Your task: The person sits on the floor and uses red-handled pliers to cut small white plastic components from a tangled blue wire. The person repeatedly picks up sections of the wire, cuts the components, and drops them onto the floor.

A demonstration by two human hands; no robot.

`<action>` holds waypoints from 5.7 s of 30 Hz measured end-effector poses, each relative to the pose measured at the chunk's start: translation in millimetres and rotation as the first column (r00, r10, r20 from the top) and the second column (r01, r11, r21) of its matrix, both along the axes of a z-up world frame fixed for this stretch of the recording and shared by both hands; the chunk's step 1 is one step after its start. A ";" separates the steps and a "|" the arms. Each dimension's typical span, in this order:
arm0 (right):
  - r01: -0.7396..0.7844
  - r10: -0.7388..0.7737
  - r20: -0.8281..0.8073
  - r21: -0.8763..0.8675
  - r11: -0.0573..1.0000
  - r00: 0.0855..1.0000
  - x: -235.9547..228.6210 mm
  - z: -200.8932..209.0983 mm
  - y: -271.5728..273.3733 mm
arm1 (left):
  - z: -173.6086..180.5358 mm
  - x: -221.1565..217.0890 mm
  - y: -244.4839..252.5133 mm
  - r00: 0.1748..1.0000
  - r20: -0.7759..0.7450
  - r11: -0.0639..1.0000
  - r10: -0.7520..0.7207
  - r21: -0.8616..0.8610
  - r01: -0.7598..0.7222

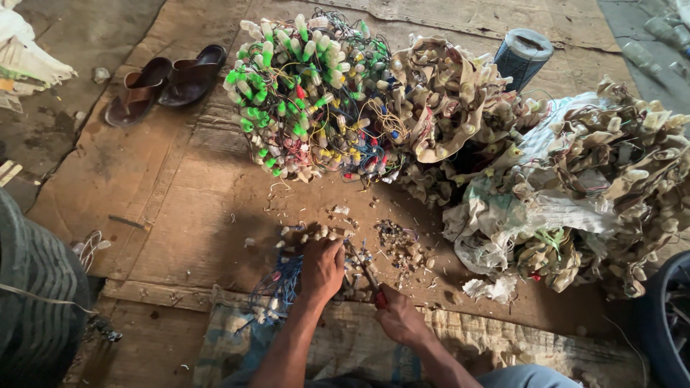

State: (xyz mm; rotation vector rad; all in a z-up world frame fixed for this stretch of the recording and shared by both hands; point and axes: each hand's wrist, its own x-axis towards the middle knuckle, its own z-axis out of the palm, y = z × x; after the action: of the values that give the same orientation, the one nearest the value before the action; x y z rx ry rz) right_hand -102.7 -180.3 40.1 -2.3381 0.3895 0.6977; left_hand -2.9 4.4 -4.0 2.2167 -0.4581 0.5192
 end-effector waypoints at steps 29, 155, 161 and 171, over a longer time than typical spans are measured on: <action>0.196 -0.197 0.005 0.112 0.974 0.980 3.6 16.5 13.2 | 23.7 -3.1 4.7 0.992 -0.107 0.995 -0.061 0.073 0.069; 0.182 -0.392 0.281 0.559 0.809 0.876 50.9 -28.9 -2.7 | 16.2 -27.5 -11.0 0.958 -0.214 0.975 -0.190 0.070 0.209; 0.142 -0.379 0.341 0.553 0.821 0.860 50.6 -28.1 -5.1 | 26.0 -28.6 -11.6 0.922 -0.350 0.962 -0.167 0.147 0.231; 0.359 -0.430 0.318 0.258 0.897 0.845 53.9 -20.8 -11.0 | 11.0 -24.3 -14.4 0.972 -0.215 0.989 -0.099 0.084 0.120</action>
State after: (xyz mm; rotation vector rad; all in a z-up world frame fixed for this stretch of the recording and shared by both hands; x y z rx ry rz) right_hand -48.8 -191.3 19.3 -2.0521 0.5848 0.0838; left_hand -27.2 -10.0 7.0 2.2928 -0.4985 0.2041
